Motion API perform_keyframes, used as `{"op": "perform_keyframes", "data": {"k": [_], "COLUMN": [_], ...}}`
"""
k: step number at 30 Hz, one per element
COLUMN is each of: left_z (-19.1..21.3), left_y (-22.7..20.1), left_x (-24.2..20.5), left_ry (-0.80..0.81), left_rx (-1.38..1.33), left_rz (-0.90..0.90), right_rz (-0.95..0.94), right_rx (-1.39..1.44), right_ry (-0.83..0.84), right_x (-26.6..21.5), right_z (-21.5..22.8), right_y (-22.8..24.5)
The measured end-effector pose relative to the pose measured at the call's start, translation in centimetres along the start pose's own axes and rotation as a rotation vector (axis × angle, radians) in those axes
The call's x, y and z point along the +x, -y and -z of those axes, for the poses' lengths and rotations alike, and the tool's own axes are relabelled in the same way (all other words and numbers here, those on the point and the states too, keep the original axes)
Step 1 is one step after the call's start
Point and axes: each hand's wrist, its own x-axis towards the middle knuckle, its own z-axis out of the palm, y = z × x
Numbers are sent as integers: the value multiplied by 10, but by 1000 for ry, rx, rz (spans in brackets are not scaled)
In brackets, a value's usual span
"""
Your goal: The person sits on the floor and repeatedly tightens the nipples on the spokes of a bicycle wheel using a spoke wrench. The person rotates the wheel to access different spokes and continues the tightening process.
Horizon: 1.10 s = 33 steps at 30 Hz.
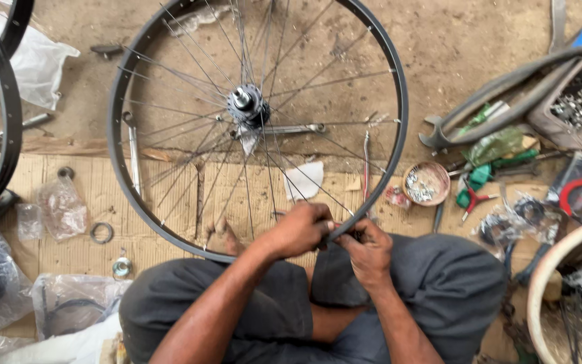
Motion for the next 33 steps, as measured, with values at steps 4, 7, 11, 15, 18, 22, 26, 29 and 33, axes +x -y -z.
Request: {"op": "perform_keyframes", "data": {"k": [4,7,11,15,18,22,26,29,33], "left_z": [-10,-14,-2,-13,-8,-12,-10,-17,-26], "left_y": [9,7,5,-3,11,9,14,21,24], "left_x": [6,8,5,8,12,11,16,11,13], "left_ry": [-78,-223,-115,-94,-146,-152,-117,-173,-212], "left_rx": [130,530,267,541,354,481,431,449,658], "left_rz": [8,-71,-92,125,-143,-9,-48,-93,8], "right_rz": [-18,-12,-25,-59,-85,-66,-73,-101,-97], "right_rx": [-7,-53,89,114,-168,68,-44,64,103], "right_ry": [2,5,42,67,52,57,51,47,76], "right_x": [2,6,3,7,6,5,6,3,4], "right_z": [8,10,13,9,13,9,12,12,8], "right_y": [-9,-16,-15,-7,-1,-1,-12,-16,-20]}}
